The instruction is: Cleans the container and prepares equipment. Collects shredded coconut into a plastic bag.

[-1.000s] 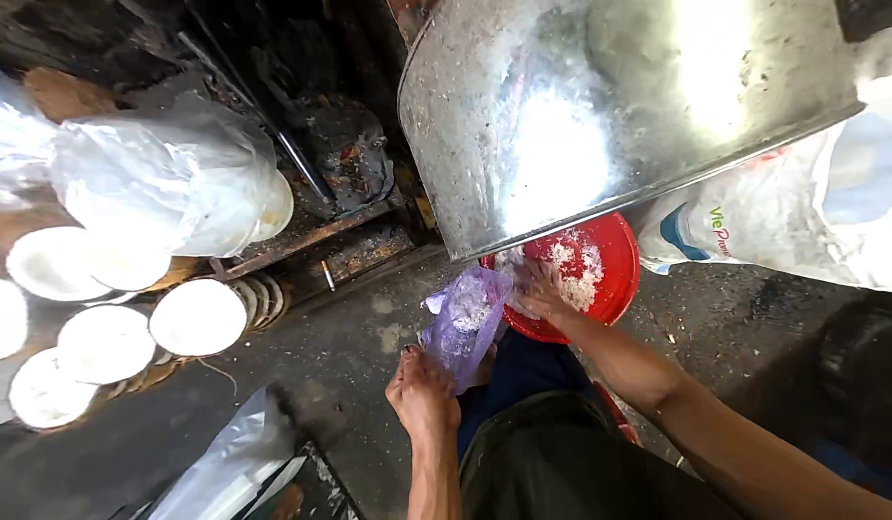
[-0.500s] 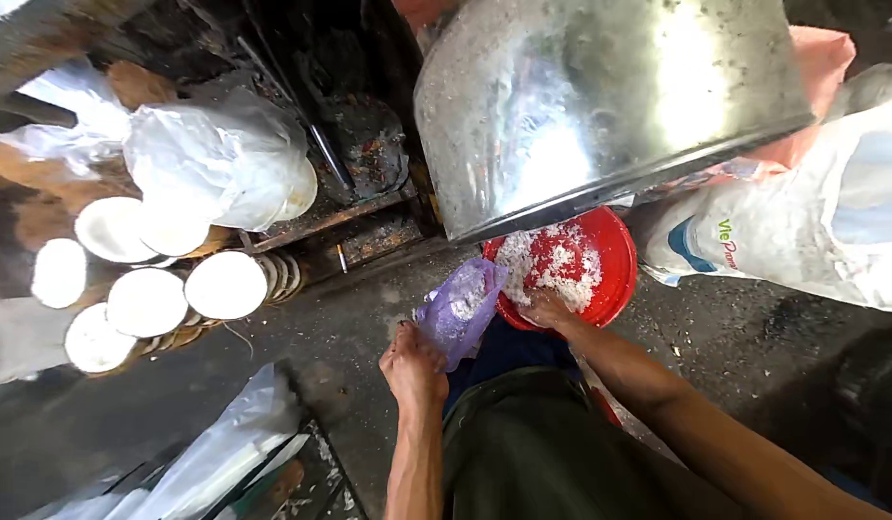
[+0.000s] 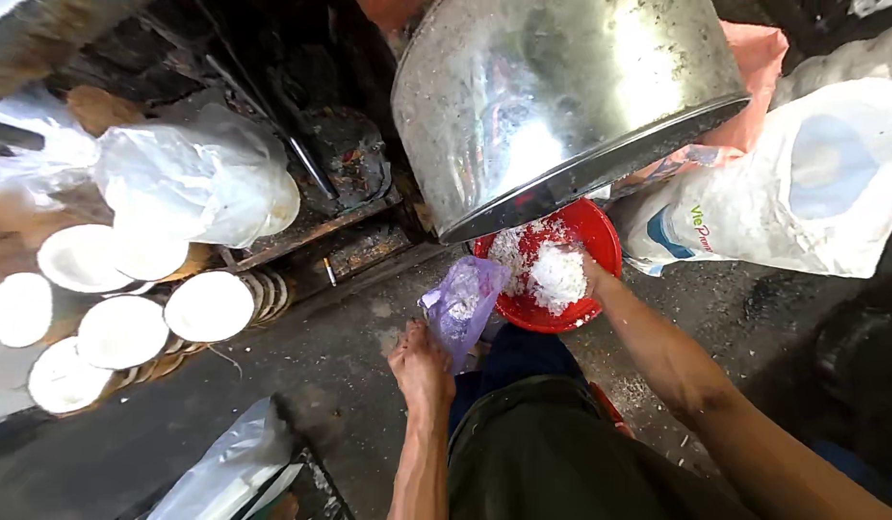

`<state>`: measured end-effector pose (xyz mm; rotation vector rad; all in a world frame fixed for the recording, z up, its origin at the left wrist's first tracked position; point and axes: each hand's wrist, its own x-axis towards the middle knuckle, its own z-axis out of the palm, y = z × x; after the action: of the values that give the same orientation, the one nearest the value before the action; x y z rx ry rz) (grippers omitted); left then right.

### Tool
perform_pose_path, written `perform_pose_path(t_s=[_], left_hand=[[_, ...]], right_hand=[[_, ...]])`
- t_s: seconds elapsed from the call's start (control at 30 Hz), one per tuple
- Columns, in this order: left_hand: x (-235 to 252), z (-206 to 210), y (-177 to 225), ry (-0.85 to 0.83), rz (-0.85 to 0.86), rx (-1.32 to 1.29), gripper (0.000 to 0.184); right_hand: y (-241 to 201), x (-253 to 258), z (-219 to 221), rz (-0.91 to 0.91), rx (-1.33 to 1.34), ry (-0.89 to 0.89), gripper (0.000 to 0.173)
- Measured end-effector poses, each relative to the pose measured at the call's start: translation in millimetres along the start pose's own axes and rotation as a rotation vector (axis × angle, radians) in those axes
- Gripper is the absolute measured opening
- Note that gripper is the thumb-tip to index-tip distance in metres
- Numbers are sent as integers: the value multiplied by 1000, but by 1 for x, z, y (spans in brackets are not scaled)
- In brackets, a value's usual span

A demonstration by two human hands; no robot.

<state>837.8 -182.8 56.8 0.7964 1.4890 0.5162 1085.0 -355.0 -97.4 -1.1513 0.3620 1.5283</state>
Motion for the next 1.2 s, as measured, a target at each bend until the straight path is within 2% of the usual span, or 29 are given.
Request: perform_pose_path(t_s=[0.07,0.13,0.23,0.27,0.37,0.43,0.5,0.53,0.6,0.67,0.73,0.77,0.83,0.9,1.0,1.03,1.1,1.13,1.2], left_hand=[[1,3,-1,-25,8,-8,52],[1,5,-3,-48,3,-12,52],[4,7,-5,-73,8,-13,52],[4,7,-6,-79,11,-20,51],[8,6,-7,-71,27,-34,50],[10,2,-4,-41,25,-39,50],[14,-2,1,-12,21,-60,50],[16,-4,2,-7,24,-68,50],[19,-8,1,-15,41,-38,48],[18,-10,-5,-45,88,49,45],[15,-11,-12,-73,131,129,44],[14,-13,-14,-84,148,165,43],[14,-17,-14,-87,158,199,42],[19,-18,-10,-61,163,176,44],[23,-13,-3,-47,124,109,47],[23,-12,-3,-49,106,82,47],[23,-10,-5,-60,73,15,49],[23,-9,-6,-63,65,-13,49],[19,-8,-4,-59,47,-43,48]], right_hand=[[-17,-17,16,-8,26,-129,57],[-29,-33,37,12,40,-177,56],[-29,-52,79,67,54,-106,66],[-27,-59,100,69,51,-75,67],[-10,-58,156,42,44,-170,56],[11,-41,175,112,15,-276,46],[31,-23,184,253,-44,-298,48],[38,-17,188,327,-63,-256,49],[48,-12,195,431,-80,-56,50],[55,-7,199,443,-102,142,54],[63,1,202,379,-82,264,57],[65,4,209,311,-91,316,53],[68,11,218,129,-262,368,48],[64,12,220,-10,-628,281,47],[39,-10,217,-151,-1088,26,49],[29,-22,211,-211,-1135,-37,48],[18,-36,184,-409,-1085,-56,38],[14,-36,164,-489,-1031,-15,34],[2,-24,122,-484,-975,170,33]])
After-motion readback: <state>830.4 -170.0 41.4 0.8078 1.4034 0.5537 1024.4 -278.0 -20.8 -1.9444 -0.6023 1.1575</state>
